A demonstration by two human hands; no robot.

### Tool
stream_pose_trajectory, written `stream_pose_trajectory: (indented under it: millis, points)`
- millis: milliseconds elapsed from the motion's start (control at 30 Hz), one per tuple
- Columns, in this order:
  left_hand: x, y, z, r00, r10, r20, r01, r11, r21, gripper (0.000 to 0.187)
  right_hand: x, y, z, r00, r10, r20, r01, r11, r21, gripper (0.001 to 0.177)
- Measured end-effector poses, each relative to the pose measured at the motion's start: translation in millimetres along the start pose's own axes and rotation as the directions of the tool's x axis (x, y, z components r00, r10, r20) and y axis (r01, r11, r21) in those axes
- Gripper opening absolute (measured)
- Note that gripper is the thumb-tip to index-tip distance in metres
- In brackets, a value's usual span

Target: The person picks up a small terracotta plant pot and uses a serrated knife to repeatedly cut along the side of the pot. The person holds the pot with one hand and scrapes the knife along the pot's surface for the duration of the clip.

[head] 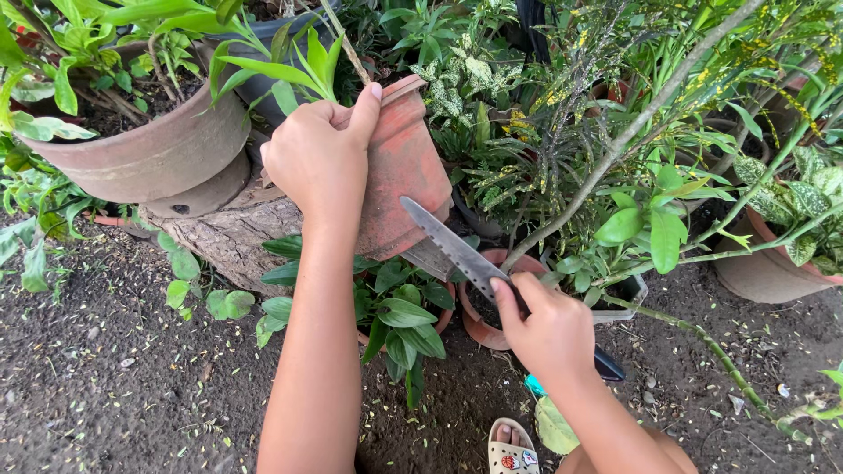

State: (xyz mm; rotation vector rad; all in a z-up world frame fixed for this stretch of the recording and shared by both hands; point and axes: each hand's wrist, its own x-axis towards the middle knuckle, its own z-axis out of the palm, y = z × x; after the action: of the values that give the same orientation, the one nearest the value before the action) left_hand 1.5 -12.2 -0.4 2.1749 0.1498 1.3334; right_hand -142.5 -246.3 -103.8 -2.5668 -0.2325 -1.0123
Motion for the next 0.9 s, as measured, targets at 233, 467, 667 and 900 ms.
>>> stream_pose_trajectory:
  millis: [233,467,667,900]
  points:
    - [-1,-1,-1,1.0,-0.014,0.004,0.014,1.0,-0.019,0.059,7,0,-1,0.996,0.085,-0.007,-0.085,0.996,0.014,0.021]
    - [-2,0,-1,1.0,0.024,-0.012,-0.024,1.0,-0.011,0.06,10,5,1,0.993,0.119,-0.007,-0.119,0.993,-0.026,0.025]
    - [-1,2,-5,0.998,-0.042,0.037,0.043,0.999,-0.028,0.058,3,2,4,0.99,0.138,0.014,-0.138,0.99,0.006,0.025]
    - [-4,1,-14,0.991,-0.086,0.107,0.095,0.992,-0.083,0.054,5,4,6,0.982,0.189,0.008,-0.189,0.98,0.056,0.023]
